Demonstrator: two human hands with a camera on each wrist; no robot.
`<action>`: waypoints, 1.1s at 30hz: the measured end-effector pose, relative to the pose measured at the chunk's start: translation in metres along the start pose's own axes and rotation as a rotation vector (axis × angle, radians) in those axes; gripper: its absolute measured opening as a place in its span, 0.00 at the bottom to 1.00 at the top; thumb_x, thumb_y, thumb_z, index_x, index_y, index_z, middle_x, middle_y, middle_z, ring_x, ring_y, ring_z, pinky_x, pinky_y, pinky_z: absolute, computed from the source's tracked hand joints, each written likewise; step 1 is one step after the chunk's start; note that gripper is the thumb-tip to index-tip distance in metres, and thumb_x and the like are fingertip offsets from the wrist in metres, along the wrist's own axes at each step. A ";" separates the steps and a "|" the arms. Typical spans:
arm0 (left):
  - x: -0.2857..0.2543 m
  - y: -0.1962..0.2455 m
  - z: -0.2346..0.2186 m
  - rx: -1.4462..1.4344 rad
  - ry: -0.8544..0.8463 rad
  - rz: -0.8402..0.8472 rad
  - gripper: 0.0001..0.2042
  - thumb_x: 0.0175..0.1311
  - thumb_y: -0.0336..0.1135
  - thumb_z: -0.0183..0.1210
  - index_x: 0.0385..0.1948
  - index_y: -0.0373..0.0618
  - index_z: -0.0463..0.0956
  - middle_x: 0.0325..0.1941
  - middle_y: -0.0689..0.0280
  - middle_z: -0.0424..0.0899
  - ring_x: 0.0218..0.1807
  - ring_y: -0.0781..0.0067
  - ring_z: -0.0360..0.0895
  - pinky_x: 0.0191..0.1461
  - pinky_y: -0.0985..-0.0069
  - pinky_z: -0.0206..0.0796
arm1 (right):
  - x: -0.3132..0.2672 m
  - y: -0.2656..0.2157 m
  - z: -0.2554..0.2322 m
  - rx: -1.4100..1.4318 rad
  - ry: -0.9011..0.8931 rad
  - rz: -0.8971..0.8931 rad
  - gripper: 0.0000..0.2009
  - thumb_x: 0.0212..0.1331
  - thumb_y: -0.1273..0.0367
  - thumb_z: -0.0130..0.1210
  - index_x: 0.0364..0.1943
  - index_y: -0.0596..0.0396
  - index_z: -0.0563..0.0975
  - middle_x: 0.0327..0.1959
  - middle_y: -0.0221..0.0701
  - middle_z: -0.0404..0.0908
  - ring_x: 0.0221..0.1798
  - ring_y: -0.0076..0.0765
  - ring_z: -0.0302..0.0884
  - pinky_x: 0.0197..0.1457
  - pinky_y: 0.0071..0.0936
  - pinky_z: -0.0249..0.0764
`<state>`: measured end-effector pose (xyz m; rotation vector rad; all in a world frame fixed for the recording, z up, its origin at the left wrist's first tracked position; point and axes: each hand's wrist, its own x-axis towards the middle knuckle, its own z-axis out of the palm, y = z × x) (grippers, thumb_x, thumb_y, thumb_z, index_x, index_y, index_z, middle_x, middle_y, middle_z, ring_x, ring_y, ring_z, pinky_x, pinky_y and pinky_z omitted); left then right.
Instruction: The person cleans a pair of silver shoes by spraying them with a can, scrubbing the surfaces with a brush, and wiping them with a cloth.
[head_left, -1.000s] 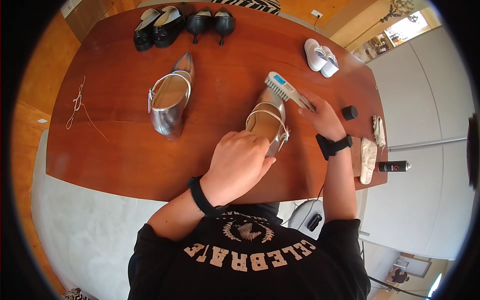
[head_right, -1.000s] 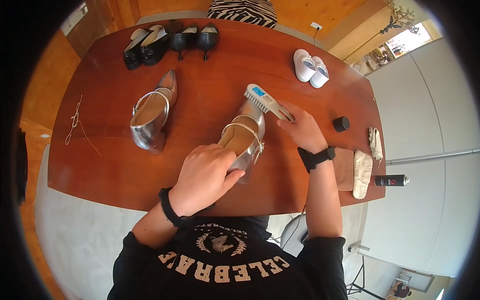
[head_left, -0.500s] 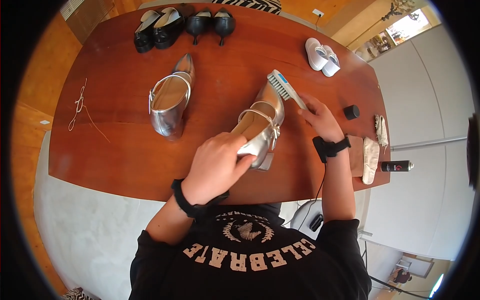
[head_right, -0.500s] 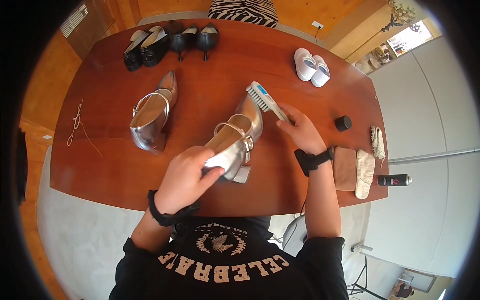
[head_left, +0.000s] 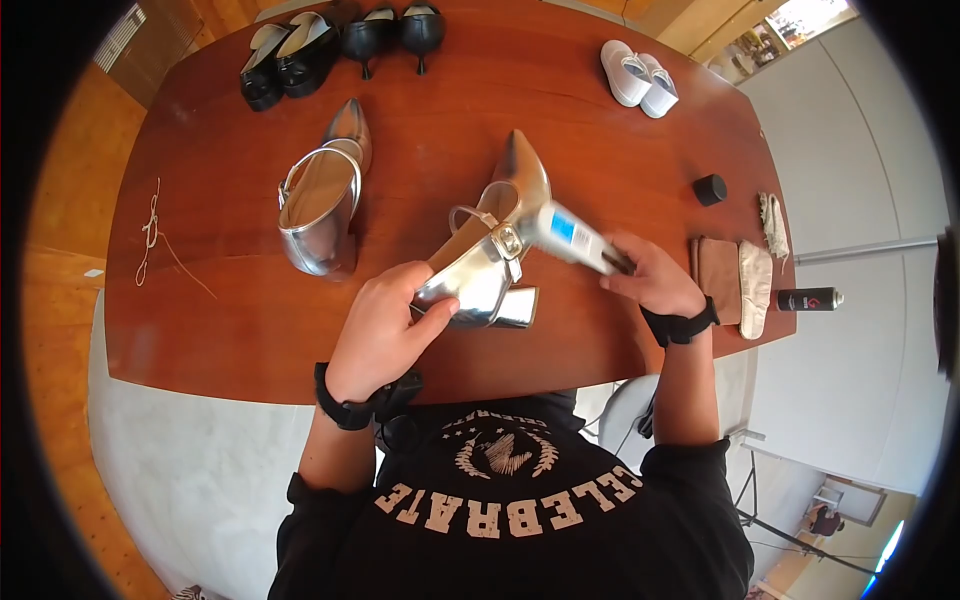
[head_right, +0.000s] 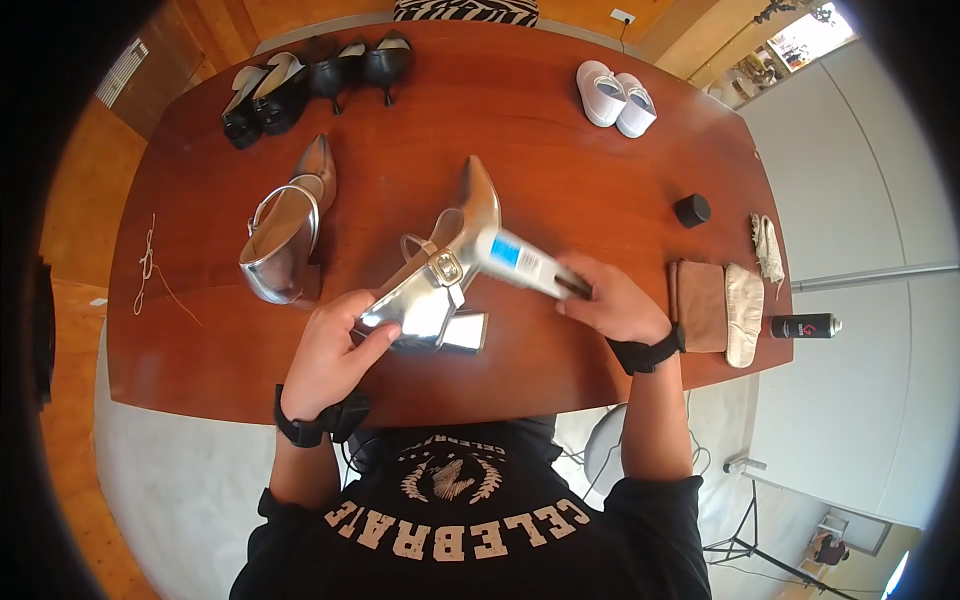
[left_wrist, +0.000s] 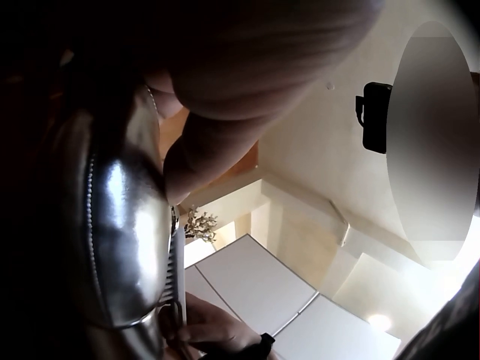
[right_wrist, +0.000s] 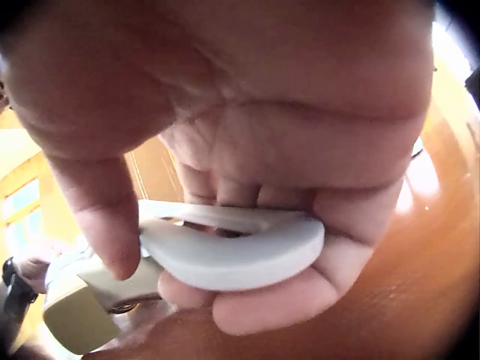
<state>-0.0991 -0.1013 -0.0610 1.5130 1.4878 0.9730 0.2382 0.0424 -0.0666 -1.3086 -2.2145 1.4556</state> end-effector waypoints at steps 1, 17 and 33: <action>0.000 -0.003 0.000 0.001 0.006 0.002 0.13 0.64 0.34 0.65 0.36 0.31 0.77 0.32 0.50 0.79 0.31 0.50 0.80 0.33 0.63 0.73 | -0.002 -0.006 -0.001 -0.044 -0.050 -0.018 0.23 0.58 0.75 0.63 0.59 0.61 0.75 0.44 0.37 0.81 0.47 0.35 0.77 0.56 0.30 0.73; 0.001 0.012 0.006 0.168 0.009 0.062 0.12 0.65 0.34 0.65 0.40 0.33 0.79 0.33 0.52 0.80 0.33 0.54 0.81 0.35 0.65 0.72 | 0.016 -0.004 -0.007 -0.003 0.191 -0.111 0.30 0.57 0.75 0.62 0.68 0.60 0.72 0.53 0.40 0.82 0.53 0.35 0.79 0.61 0.30 0.73; 0.011 0.037 0.032 0.340 0.084 0.279 0.11 0.59 0.31 0.68 0.38 0.36 0.78 0.34 0.53 0.81 0.39 0.46 0.78 0.42 0.57 0.71 | 0.065 -0.039 -0.026 -0.231 0.097 -0.224 0.28 0.60 0.69 0.59 0.67 0.61 0.73 0.50 0.48 0.85 0.49 0.45 0.83 0.56 0.36 0.76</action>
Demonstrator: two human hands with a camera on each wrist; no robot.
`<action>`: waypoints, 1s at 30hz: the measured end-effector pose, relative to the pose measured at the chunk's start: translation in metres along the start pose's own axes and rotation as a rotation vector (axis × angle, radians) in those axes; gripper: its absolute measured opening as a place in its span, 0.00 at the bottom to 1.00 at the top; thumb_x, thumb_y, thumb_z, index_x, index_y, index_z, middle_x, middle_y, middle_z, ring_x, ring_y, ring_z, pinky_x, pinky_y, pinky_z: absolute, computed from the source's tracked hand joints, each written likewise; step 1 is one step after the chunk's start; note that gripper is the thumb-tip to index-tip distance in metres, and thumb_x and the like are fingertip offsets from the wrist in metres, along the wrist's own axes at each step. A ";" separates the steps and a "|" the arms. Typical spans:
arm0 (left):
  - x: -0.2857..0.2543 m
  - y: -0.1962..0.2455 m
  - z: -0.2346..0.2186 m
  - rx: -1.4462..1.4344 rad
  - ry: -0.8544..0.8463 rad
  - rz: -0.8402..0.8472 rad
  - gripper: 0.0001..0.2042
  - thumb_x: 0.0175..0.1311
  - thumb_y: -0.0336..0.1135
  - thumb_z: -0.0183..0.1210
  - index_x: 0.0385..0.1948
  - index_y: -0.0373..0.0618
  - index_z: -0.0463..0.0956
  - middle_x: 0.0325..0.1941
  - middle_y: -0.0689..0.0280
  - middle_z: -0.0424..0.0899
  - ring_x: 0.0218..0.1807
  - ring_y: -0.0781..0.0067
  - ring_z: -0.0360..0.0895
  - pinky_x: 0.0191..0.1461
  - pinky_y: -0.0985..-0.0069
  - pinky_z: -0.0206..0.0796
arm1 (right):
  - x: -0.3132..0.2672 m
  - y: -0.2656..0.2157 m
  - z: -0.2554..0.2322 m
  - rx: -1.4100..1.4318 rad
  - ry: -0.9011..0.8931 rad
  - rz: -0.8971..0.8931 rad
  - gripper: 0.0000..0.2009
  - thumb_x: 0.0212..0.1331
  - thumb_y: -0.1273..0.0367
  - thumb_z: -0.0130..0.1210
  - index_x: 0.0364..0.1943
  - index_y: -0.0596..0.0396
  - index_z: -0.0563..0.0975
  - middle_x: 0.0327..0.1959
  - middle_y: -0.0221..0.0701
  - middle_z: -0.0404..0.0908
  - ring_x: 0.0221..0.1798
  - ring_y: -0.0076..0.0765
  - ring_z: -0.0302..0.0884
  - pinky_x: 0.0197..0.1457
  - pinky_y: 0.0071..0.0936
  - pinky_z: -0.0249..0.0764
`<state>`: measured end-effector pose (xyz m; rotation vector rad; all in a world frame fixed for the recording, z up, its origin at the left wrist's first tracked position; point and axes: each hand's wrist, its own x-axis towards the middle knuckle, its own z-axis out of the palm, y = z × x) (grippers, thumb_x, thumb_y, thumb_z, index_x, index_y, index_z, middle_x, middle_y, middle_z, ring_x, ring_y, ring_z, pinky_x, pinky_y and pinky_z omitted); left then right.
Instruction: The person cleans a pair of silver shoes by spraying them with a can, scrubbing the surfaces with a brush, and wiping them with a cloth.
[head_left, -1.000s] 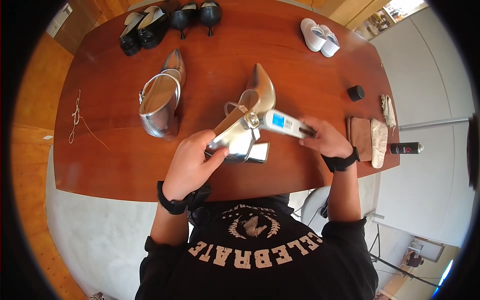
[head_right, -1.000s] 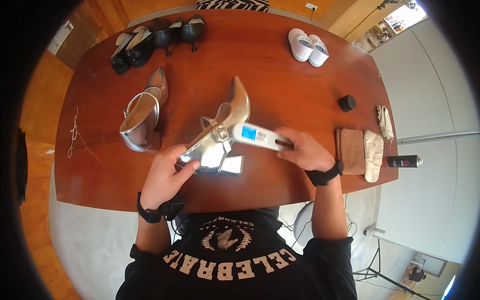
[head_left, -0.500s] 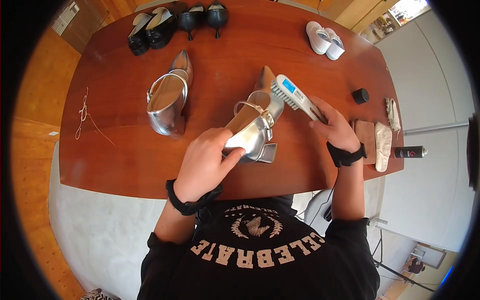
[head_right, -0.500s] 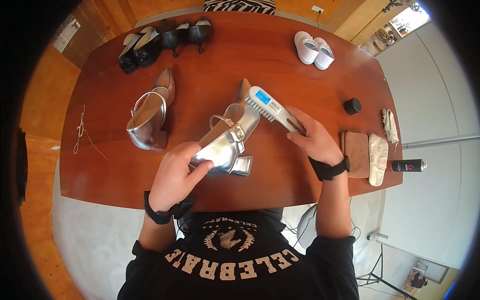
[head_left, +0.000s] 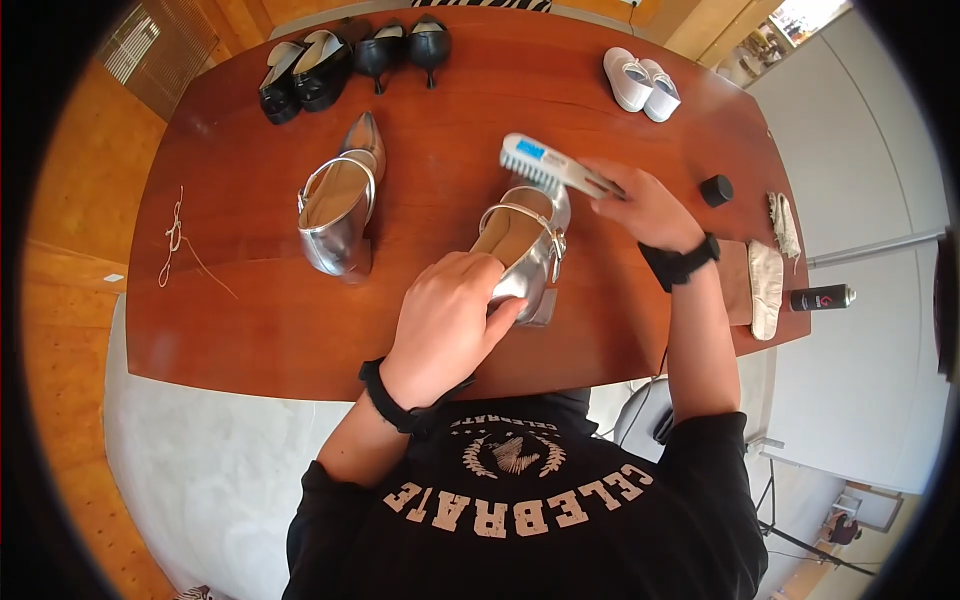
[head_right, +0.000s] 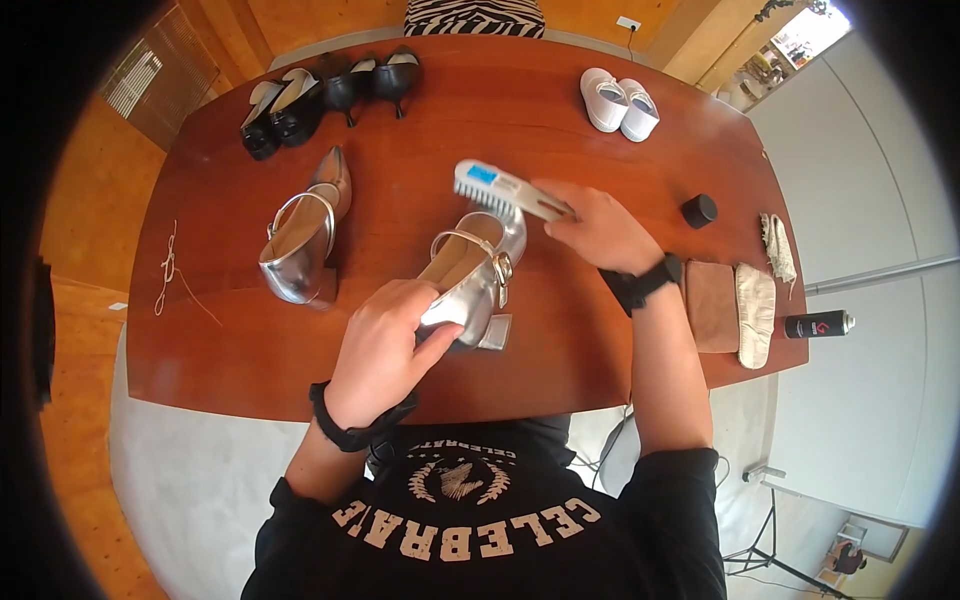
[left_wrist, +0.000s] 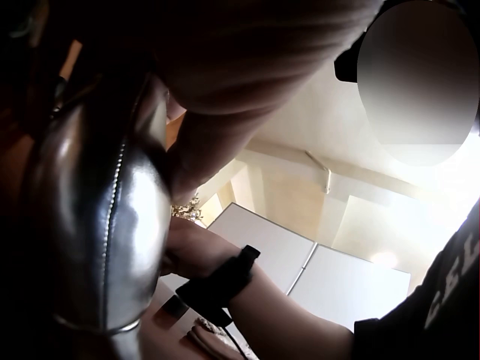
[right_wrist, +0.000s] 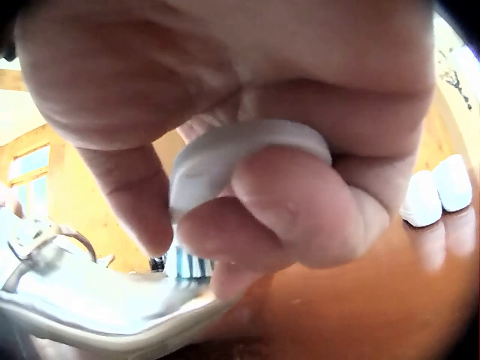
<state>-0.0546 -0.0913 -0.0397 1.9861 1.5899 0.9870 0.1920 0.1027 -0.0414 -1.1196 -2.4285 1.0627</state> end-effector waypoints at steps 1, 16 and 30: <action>0.000 0.000 0.000 0.005 0.000 0.000 0.11 0.60 0.32 0.68 0.38 0.36 0.78 0.35 0.53 0.81 0.38 0.46 0.78 0.42 0.57 0.71 | 0.009 0.010 0.005 -0.006 0.051 0.035 0.28 0.60 0.68 0.59 0.67 0.60 0.73 0.51 0.49 0.84 0.49 0.46 0.83 0.56 0.37 0.76; -0.013 -0.026 -0.013 -0.139 -0.090 -0.180 0.13 0.64 0.34 0.66 0.41 0.33 0.78 0.38 0.51 0.81 0.39 0.52 0.81 0.43 0.63 0.72 | -0.082 -0.001 0.023 0.157 -0.121 0.106 0.28 0.59 0.68 0.64 0.64 0.60 0.72 0.47 0.42 0.80 0.48 0.43 0.79 0.55 0.35 0.74; -0.013 0.015 -0.001 -0.157 -0.018 -0.263 0.14 0.62 0.30 0.66 0.47 0.33 0.79 0.47 0.52 0.84 0.42 0.53 0.83 0.43 0.65 0.75 | -0.118 -0.002 0.061 0.427 -0.116 0.131 0.31 0.64 0.67 0.63 0.70 0.58 0.66 0.32 0.34 0.78 0.29 0.29 0.79 0.35 0.30 0.75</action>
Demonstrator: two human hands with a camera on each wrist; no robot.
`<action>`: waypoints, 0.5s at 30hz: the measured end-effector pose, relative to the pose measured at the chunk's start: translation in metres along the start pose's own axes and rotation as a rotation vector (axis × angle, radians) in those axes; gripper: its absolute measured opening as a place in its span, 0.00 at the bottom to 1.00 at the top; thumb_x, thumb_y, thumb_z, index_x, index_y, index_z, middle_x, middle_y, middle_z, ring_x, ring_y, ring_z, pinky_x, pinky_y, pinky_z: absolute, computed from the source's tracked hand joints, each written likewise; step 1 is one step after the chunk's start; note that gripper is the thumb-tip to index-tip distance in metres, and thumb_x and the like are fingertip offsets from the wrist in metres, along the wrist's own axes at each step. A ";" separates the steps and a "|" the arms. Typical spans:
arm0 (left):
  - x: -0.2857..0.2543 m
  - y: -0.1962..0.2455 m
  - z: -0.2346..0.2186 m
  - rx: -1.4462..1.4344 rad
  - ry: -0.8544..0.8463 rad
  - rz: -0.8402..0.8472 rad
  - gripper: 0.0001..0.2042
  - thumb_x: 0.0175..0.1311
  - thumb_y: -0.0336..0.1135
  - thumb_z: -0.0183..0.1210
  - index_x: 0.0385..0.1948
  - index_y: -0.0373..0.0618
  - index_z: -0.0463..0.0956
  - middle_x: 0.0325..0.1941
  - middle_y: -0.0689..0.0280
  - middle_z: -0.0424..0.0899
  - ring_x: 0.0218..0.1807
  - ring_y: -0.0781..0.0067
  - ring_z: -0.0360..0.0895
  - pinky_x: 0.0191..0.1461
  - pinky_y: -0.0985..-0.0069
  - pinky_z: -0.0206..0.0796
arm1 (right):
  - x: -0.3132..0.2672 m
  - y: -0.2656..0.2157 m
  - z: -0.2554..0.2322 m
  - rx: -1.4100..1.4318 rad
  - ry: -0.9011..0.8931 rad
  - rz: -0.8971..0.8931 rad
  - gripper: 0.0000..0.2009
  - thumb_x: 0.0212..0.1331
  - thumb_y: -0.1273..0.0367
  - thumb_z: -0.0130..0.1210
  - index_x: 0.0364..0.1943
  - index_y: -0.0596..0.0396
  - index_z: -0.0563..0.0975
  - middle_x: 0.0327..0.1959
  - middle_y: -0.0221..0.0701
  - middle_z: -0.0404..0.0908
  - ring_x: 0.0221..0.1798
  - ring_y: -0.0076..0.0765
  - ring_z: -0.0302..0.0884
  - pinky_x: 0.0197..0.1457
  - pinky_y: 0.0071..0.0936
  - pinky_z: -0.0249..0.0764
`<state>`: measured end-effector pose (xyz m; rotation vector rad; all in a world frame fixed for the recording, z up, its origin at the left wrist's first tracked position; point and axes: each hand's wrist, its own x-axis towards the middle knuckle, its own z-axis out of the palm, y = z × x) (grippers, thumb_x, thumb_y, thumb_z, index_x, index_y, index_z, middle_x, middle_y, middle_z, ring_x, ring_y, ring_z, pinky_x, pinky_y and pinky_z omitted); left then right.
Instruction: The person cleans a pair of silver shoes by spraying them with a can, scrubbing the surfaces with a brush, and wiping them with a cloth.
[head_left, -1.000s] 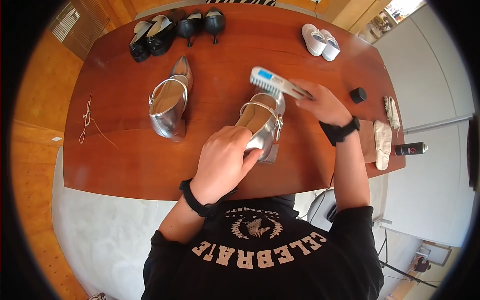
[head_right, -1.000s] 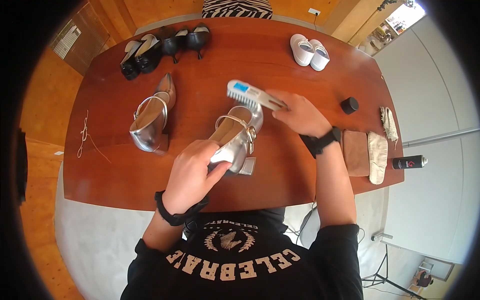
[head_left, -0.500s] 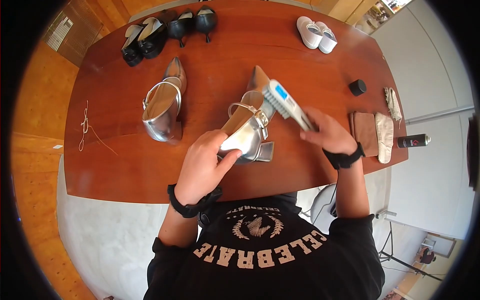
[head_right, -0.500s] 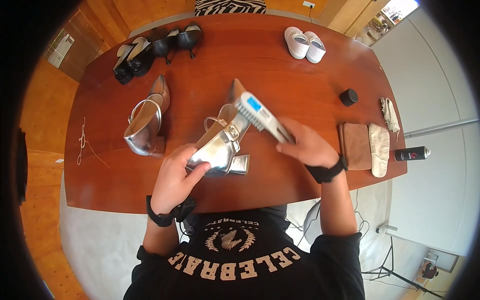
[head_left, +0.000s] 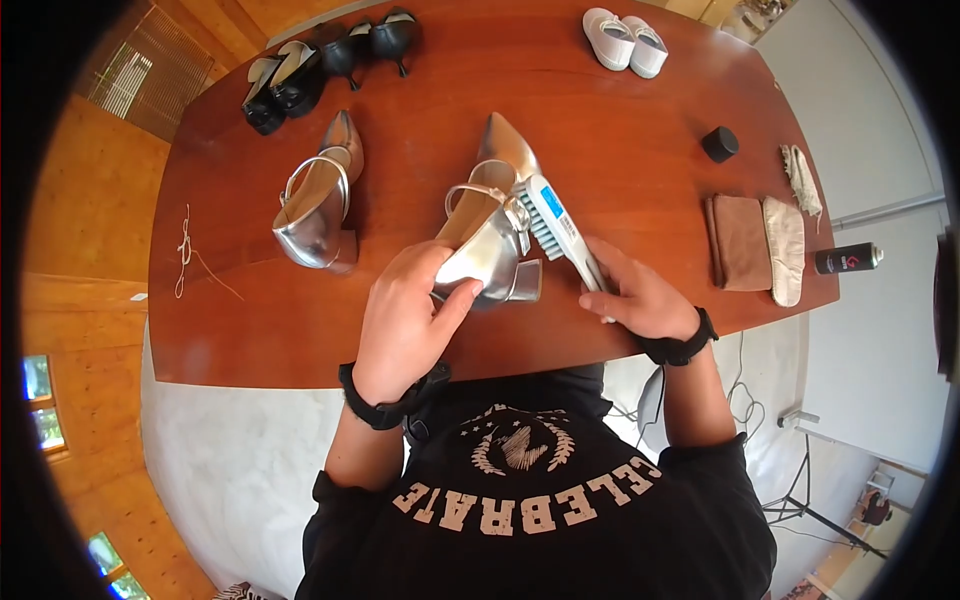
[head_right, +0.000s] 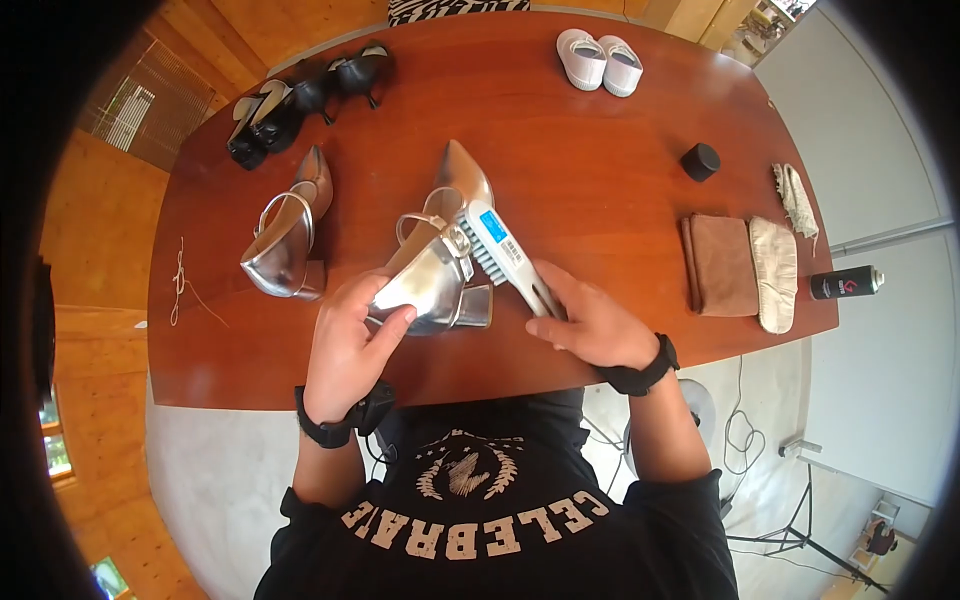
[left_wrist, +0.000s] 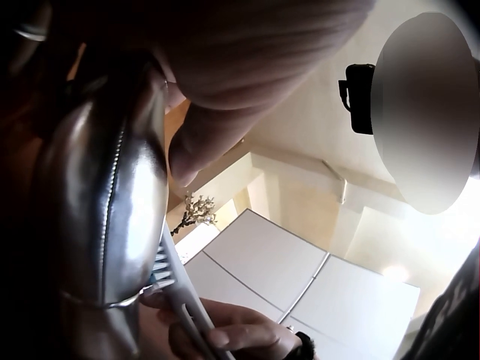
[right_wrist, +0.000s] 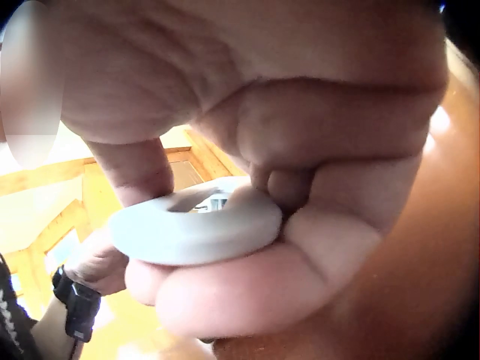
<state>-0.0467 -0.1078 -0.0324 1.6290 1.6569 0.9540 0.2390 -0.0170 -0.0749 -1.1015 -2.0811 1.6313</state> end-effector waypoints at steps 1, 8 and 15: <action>-0.001 0.002 0.003 -0.029 0.017 -0.002 0.13 0.62 0.29 0.66 0.46 0.34 0.79 0.46 0.51 0.84 0.44 0.50 0.82 0.44 0.63 0.74 | 0.000 0.002 0.001 0.032 0.017 0.026 0.31 0.64 0.66 0.63 0.70 0.58 0.66 0.32 0.34 0.78 0.29 0.29 0.79 0.35 0.30 0.74; 0.000 0.009 0.018 0.058 0.055 0.208 0.14 0.63 0.26 0.63 0.50 0.35 0.80 0.53 0.54 0.85 0.54 0.52 0.80 0.59 0.64 0.70 | -0.010 0.001 0.001 0.106 0.086 0.030 0.30 0.66 0.68 0.59 0.71 0.61 0.65 0.31 0.30 0.74 0.27 0.25 0.74 0.33 0.27 0.73; 0.002 0.013 0.030 0.154 0.080 0.254 0.14 0.65 0.28 0.63 0.50 0.36 0.78 0.51 0.52 0.83 0.53 0.48 0.79 0.57 0.62 0.70 | -0.029 0.002 0.014 0.177 0.274 -0.012 0.30 0.66 0.69 0.59 0.71 0.60 0.66 0.35 0.34 0.79 0.31 0.32 0.77 0.39 0.30 0.75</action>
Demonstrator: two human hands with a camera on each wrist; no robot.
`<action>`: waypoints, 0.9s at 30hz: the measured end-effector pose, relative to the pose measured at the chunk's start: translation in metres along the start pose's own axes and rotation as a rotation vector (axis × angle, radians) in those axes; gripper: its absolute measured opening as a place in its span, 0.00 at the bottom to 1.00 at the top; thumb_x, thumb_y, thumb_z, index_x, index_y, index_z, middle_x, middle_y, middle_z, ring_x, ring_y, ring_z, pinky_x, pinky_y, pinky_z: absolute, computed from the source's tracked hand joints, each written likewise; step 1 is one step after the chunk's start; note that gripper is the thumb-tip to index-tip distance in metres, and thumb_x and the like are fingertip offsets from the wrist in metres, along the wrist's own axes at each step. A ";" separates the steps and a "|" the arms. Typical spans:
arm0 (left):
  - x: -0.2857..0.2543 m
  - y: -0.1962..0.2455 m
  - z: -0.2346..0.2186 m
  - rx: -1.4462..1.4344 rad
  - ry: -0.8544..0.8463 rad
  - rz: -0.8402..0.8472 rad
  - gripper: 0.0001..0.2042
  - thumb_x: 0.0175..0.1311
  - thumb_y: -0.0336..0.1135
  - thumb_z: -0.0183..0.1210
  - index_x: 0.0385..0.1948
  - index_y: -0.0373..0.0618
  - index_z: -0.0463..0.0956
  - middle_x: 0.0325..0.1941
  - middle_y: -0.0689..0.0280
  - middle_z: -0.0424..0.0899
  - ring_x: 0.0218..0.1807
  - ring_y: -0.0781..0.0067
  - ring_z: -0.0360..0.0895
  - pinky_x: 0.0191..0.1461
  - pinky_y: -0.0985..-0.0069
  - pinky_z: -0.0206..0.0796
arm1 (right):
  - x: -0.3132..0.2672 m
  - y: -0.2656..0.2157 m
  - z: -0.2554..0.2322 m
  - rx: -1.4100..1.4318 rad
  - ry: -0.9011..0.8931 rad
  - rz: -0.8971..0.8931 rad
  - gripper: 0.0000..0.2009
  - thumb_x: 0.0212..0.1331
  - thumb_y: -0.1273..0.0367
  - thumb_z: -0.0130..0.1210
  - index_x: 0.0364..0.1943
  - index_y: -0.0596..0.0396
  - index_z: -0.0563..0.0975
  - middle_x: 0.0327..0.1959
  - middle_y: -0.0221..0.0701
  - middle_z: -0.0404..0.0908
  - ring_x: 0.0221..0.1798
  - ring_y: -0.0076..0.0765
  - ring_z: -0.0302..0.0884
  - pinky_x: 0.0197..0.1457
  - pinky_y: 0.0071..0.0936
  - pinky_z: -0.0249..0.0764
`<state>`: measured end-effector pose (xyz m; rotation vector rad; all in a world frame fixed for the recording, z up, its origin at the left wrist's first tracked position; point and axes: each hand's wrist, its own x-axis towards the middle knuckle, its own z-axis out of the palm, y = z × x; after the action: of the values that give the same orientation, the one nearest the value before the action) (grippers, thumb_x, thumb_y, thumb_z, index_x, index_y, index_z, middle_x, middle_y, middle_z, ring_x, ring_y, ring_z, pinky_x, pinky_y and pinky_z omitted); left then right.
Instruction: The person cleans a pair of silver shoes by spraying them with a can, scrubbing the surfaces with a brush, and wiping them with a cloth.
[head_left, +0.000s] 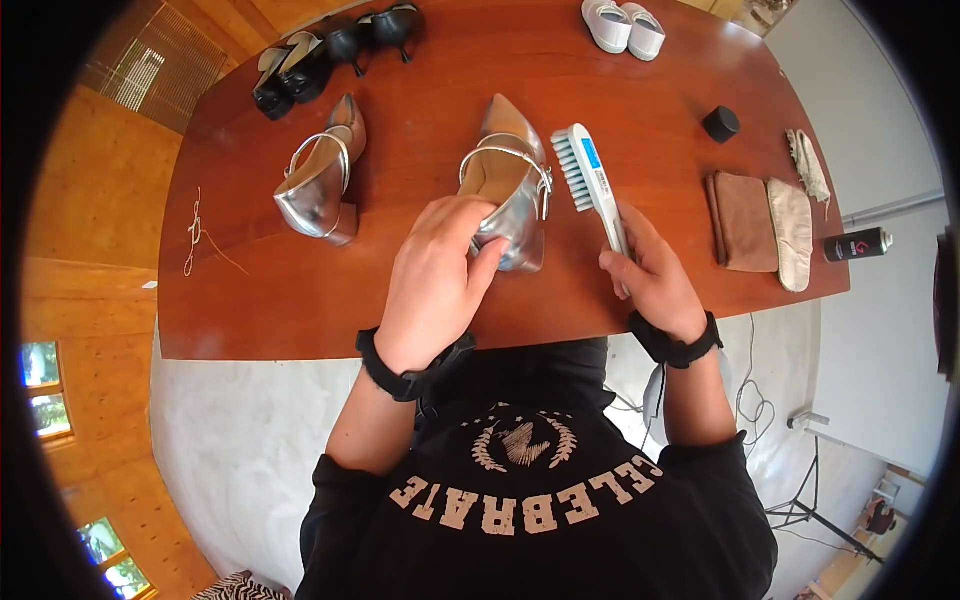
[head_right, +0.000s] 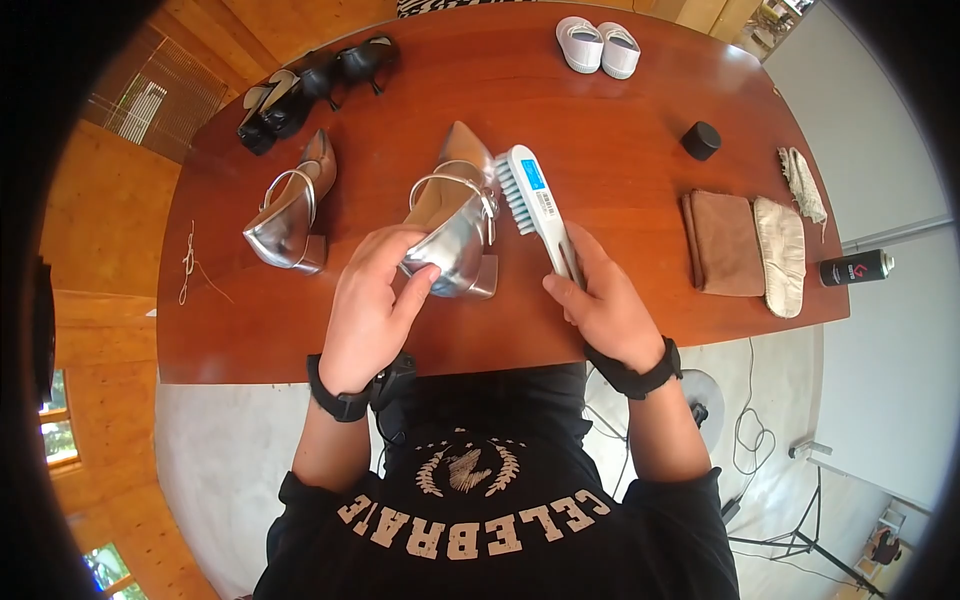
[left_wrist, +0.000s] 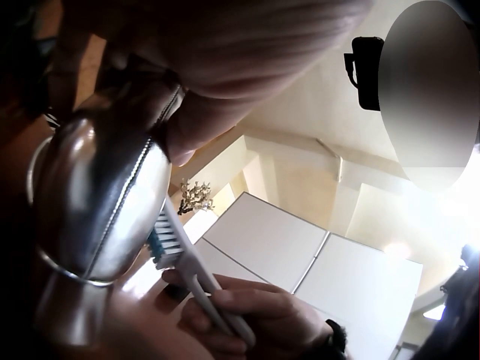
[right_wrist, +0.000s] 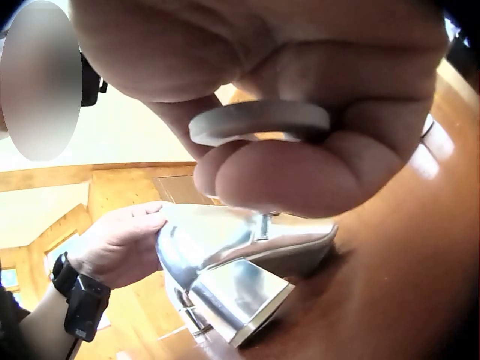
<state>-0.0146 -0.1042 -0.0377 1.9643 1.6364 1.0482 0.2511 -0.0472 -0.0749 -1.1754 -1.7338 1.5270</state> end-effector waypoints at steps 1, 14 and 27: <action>0.001 0.000 0.001 0.007 0.001 -0.005 0.14 0.65 0.28 0.63 0.50 0.36 0.78 0.51 0.51 0.83 0.52 0.48 0.79 0.56 0.62 0.70 | -0.004 -0.001 0.003 -0.047 0.003 -0.070 0.30 0.65 0.69 0.59 0.71 0.60 0.66 0.37 0.35 0.80 0.33 0.35 0.79 0.42 0.32 0.76; -0.011 -0.019 -0.004 0.025 0.007 -0.047 0.14 0.75 0.36 0.57 0.52 0.36 0.75 0.47 0.50 0.82 0.46 0.53 0.81 0.53 0.63 0.71 | -0.045 0.010 0.056 -0.168 -0.082 -0.185 0.30 0.66 0.70 0.59 0.72 0.57 0.63 0.34 0.45 0.80 0.37 0.53 0.81 0.44 0.41 0.75; -0.007 -0.015 -0.007 -0.009 -0.042 -0.101 0.13 0.72 0.33 0.59 0.51 0.33 0.75 0.48 0.47 0.81 0.49 0.46 0.78 0.53 0.59 0.71 | -0.058 0.016 0.070 -0.115 -0.029 0.091 0.29 0.69 0.68 0.58 0.69 0.64 0.60 0.26 0.45 0.81 0.28 0.47 0.84 0.35 0.41 0.77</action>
<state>-0.0303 -0.1087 -0.0455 1.8647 1.6863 0.9682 0.2234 -0.1321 -0.0970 -1.3117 -1.8307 1.5216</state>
